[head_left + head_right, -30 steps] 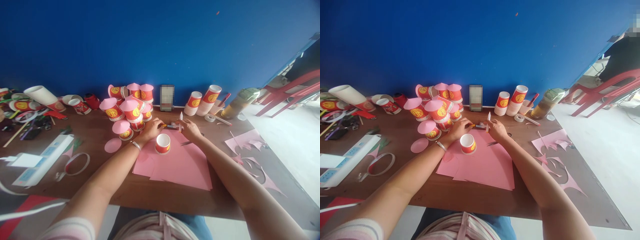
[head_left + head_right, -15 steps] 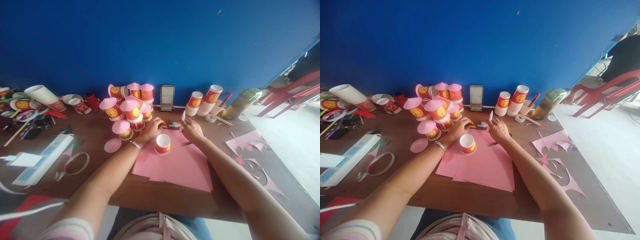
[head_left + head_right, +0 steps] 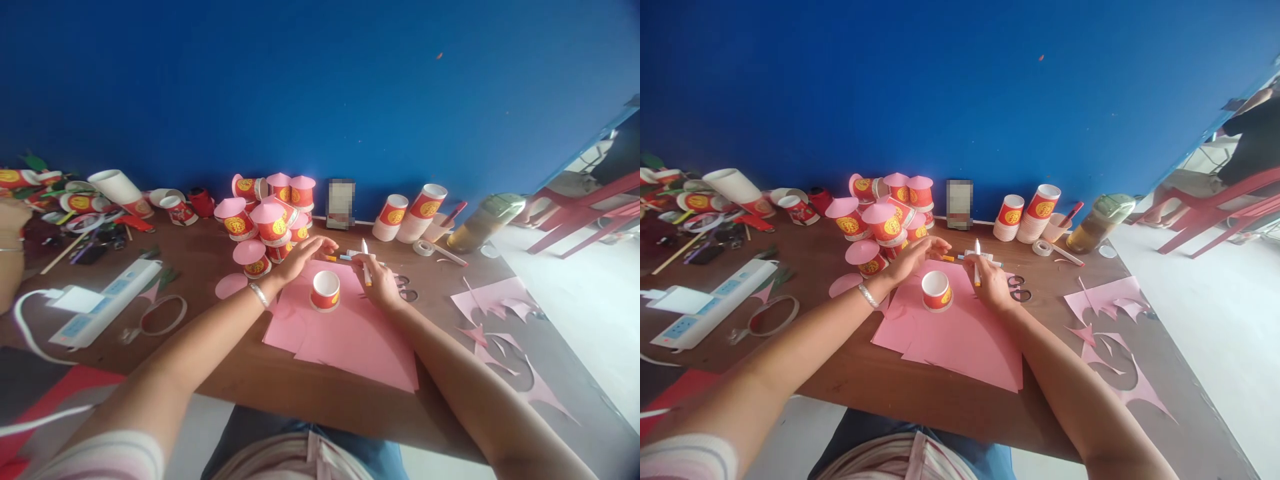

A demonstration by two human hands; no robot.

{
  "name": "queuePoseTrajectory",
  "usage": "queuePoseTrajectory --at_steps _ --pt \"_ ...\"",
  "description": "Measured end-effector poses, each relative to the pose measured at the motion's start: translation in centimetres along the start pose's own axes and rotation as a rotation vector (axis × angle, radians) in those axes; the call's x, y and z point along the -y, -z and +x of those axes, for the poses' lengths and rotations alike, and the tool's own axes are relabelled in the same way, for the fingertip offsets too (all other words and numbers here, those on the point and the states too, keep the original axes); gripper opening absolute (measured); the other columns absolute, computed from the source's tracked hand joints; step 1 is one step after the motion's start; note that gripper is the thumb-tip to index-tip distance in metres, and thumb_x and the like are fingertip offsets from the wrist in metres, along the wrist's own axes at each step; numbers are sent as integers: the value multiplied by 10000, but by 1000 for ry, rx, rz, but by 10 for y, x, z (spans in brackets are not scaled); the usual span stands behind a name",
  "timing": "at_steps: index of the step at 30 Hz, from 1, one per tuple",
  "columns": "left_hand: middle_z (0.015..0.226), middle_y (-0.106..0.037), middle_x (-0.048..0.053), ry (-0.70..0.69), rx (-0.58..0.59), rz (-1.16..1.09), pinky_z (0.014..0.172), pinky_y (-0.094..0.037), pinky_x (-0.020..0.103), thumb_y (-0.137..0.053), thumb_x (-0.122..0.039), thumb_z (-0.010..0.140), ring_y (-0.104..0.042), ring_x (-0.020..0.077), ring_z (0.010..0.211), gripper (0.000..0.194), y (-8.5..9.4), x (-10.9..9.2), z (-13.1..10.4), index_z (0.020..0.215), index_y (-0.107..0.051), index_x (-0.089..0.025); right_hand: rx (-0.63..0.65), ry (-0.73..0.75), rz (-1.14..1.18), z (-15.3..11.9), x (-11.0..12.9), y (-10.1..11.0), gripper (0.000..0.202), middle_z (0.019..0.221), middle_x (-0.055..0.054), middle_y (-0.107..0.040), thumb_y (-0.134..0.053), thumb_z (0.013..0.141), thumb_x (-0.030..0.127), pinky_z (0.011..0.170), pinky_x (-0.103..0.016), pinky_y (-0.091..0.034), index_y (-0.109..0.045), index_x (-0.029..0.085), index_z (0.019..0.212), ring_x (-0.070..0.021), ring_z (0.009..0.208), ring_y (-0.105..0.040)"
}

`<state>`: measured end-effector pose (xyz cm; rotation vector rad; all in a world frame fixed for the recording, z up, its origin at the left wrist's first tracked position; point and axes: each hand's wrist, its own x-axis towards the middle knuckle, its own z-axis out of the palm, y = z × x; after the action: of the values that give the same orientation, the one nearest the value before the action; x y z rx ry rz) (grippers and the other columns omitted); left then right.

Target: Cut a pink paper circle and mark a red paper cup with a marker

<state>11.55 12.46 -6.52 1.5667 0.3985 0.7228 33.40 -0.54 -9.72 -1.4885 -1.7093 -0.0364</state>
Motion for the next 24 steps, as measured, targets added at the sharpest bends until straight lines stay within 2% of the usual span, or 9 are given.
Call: queuePoseTrajectory --at_steps 3,5,7,9,12,14,18,20,24 --pt "1490 -635 150 5 169 -44 1214 -418 470 -601 -715 980 -568 330 1423 639 5 -1 -23 1381 -678 -223 15 -6 3 -3 -1 -4 182 914 -63 -811 -505 1057 292 700 -293 -558 -681 245 1061 -221 773 -768" --pt "1570 -569 157 38 248 -13 1229 -397 523 -716 -741 885 -488 385 1503 766 7 -1 -36 1462 -621 -247 28 -8 0 -4 0 -6 187 880 -54 -804 -504 1050 275 699 -287 -555 -688 245 1061 -216 760 -762" --pt "1610 -526 149 93 282 46 1230 -394 539 -841 -681 797 -423 405 1553 868 5 -3 -45 1512 -568 -271 45 -6 3 -5 1 -7 200 885 -54 -805 -502 1045 265 693 -280 -551 -698 244 1078 -210 760 -759" --pt "1574 -551 146 126 308 141 1199 -428 520 -956 -543 711 -481 398 1502 908 0 -6 -50 1487 -574 -266 59 -3 10 -6 3 -7 227 923 -62 -812 -487 1056 264 699 -277 -554 -705 242 1115 -206 784 -764" --pt "1374 -683 128 147 236 159 1073 -512 461 -926 -469 777 -650 322 1255 696 -10 -9 -48 1367 -642 -232 54 -4 56 -5 5 -5 270 950 -68 -816 -463 1082 287 735 -299 -574 -715 248 1171 -210 805 -770" --pt "1255 -731 121 137 154 25 1010 -533 425 -873 -499 835 -680 288 1148 547 -15 -8 -43 1257 -697 -199 20 -13 118 -4 7 -2 278 987 -74 -815 -490 1085 327 789 -333 -594 -720 253 1222 -217 818 -765" --pt "1123 -771 125 198 16 -369 891 -567 411 -815 -599 852 -724 286 1018 590 -23 1 -32 1256 -731 -177 -114 -100 264 1 11 5 320 1124 -92 -803 -565 1066 453 853 -394 -610 -751 259 1239 -210 795 -723" --pt "1124 -779 135 237 -42 -489 893 -582 437 -808 -604 852 -744 295 998 617 -25 8 -27 1286 -730 -171 -152 -187 340 3 13 7 357 1044 -80 -798 -583 1054 529 768 -378 -601 -777 252 1171 -192 719 -683" --pt "1091 -790 143 243 -82 -568 896 -606 453 -796 -584 871 -768 283 954 584 -26 16 -25 1260 -730 -153 -199 -350 535 3 16 5 384 672 7 -674 -690 982 606 662 -325 -553 -743 229 930 -174 627 -636"
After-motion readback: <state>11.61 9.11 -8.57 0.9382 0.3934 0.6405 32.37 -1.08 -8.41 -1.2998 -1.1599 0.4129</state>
